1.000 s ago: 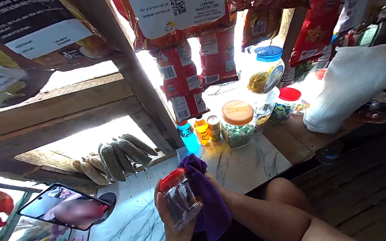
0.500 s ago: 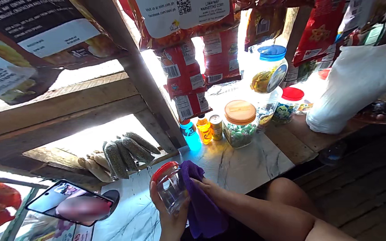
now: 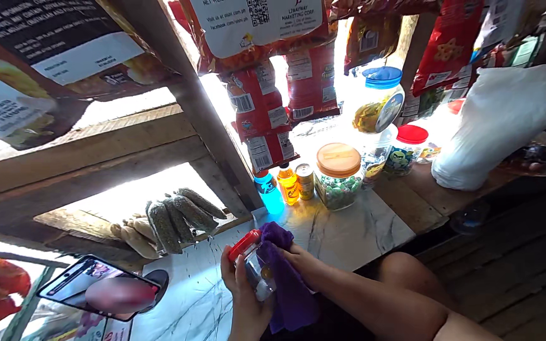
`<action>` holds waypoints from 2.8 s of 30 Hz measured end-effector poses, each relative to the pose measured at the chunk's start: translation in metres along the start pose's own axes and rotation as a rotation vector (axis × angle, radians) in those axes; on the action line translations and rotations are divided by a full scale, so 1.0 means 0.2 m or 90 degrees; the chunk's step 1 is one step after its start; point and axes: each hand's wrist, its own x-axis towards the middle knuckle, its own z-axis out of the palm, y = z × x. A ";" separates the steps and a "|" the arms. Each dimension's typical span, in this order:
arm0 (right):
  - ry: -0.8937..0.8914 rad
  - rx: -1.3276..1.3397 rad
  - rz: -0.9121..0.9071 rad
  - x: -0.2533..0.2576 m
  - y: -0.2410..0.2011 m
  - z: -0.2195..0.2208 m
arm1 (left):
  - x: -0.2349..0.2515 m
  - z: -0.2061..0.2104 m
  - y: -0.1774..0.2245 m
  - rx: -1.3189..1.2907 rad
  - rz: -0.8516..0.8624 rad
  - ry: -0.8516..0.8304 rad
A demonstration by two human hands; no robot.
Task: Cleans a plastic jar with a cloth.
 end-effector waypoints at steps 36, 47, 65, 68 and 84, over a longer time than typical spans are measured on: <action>-0.058 0.083 0.004 -0.01 -0.03 -0.03 | 0.00 0.01 0.01 -0.022 0.028 -0.004; -0.004 0.045 -0.061 0.01 -0.01 -0.03 | 0.00 -0.04 0.05 -0.271 -0.065 0.058; 0.027 0.004 -0.158 -0.02 0.03 0.03 | 0.04 -0.07 0.10 -0.456 -0.103 0.017; 0.052 -0.076 -0.190 0.01 0.01 -0.01 | 0.03 -0.06 0.09 -0.461 -0.099 -0.009; -0.085 0.198 0.073 0.04 0.01 -0.06 | 0.02 -0.09 0.08 -0.578 -0.190 0.064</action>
